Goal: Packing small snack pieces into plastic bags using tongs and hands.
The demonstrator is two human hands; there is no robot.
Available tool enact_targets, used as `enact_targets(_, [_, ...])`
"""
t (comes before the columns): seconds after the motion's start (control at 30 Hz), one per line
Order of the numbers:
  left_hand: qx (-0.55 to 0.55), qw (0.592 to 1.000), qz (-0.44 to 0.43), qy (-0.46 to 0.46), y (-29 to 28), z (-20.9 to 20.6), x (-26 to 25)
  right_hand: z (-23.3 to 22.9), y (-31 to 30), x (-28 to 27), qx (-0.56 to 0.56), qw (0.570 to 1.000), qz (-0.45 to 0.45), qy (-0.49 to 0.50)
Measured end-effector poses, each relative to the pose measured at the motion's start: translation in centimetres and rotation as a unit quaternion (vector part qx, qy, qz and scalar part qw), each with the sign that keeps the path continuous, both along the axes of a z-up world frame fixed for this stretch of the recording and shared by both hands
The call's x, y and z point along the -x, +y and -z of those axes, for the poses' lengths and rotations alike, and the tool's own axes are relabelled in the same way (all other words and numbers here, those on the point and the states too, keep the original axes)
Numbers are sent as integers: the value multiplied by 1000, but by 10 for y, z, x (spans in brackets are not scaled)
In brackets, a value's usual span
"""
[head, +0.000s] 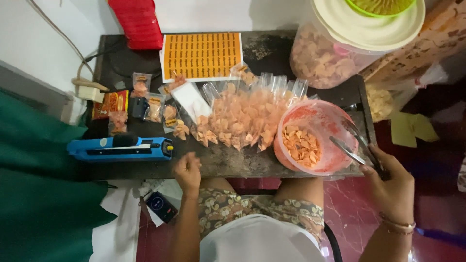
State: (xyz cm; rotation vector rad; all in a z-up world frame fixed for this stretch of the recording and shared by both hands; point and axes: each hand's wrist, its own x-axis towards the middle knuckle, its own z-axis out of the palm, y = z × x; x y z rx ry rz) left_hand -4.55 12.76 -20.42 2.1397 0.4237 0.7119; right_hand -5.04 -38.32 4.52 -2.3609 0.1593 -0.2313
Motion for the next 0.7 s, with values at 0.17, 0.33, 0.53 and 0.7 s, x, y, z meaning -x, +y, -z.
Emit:
enact_targets(0.17, [-1,994,-2,-110,19,-43,-70,3,1,2,-12,1000,-4,-13])
enact_targets(0.33, [74,995,36,-48,46,-118,-162,7,-8,6,6,1000,27,14])
enact_targets(0.53, [69,972,-54,219,101,-97,-239,6,-15,16,9,999,39,-16])
enact_targets(0.7, [92,909,-79,398,105,-96,-254,1,-18,20,12,999,50,13])
